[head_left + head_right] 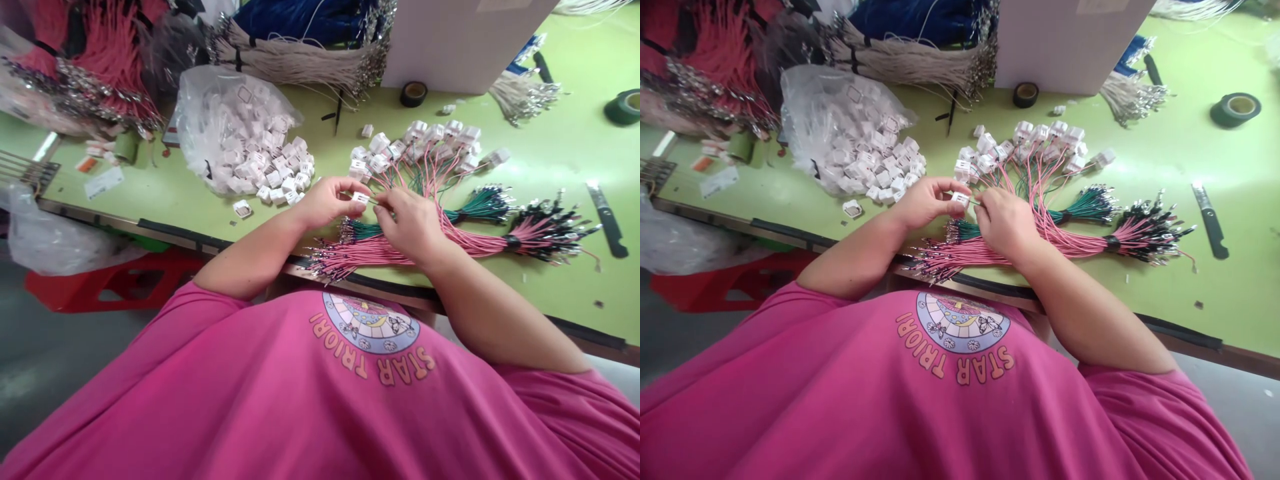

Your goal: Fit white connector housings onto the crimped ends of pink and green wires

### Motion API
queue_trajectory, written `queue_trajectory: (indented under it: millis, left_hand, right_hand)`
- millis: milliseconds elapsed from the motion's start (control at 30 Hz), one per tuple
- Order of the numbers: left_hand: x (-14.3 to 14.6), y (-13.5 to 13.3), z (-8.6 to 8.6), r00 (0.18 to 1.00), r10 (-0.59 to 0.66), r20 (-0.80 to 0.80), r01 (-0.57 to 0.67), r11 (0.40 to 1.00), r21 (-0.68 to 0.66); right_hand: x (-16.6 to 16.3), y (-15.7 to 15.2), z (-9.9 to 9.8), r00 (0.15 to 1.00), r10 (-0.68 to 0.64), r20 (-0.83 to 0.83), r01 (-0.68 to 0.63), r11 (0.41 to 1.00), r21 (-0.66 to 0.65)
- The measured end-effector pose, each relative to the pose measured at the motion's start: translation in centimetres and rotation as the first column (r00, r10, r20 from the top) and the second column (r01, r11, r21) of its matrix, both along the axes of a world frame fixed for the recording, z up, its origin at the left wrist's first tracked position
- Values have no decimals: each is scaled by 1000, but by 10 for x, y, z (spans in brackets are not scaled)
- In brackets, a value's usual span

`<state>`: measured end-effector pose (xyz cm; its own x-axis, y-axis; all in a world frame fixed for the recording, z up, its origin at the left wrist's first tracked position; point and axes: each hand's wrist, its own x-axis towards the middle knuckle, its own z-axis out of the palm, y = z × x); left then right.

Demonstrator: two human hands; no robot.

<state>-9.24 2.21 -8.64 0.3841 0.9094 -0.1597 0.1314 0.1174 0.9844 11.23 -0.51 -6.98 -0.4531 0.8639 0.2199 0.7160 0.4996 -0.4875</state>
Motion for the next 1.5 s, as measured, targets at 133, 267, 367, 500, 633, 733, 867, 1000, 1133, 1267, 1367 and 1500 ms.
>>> queue_trajectory:
  millis: [133,267,367,500,633,733,867,1000,1133,1267,1367,1500]
  left_hand:
    - [-1,2,-1,1000,26,-11,-26,1000,0]
    - [0,1,1,999,46,-2,-46,999,-4]
    - [1,0,3,998,59,0,-59,998,-8]
    - [-1,0,2,999,32,10,-32,1000,0]
    - [-3,0,-1,1000,18,16,-18,1000,-4]
    - [-2,-1,0,999,10,36,-9,1000,-19]
    - [-1,-3,4,997,7,78,-2,998,-60]
    - [1,-4,7,992,-2,129,18,993,-117]
    - [1,-3,4,982,-12,187,36,991,-127]
    - [1,-2,2,975,-17,223,60,981,-186]
    - [1,-2,2,968,7,252,53,972,-230]
    - [3,-2,1,962,22,273,48,967,-249]
  right_hand:
    - [5,-12,20,903,343,260,-337,939,-70]
    - [2,-22,24,752,494,436,-444,869,-219]
    - [0,-24,23,753,504,424,-432,864,-259]
    - [3,-20,30,769,560,309,-483,825,-294]
    - [3,-20,34,794,589,151,-510,781,-361]
    - [-4,-27,31,815,560,151,-477,795,-376]
    - [-14,-36,24,857,511,73,-465,826,-319]
    - [-10,-27,21,894,298,-336,-413,839,-355]
    - [-4,-11,15,820,-57,-569,-307,795,-522]
    - [-4,0,8,752,-314,-580,-125,795,-593]
    - [-3,4,7,743,-366,-560,-23,823,-568]
    - [2,7,8,780,-365,-508,51,847,-529]
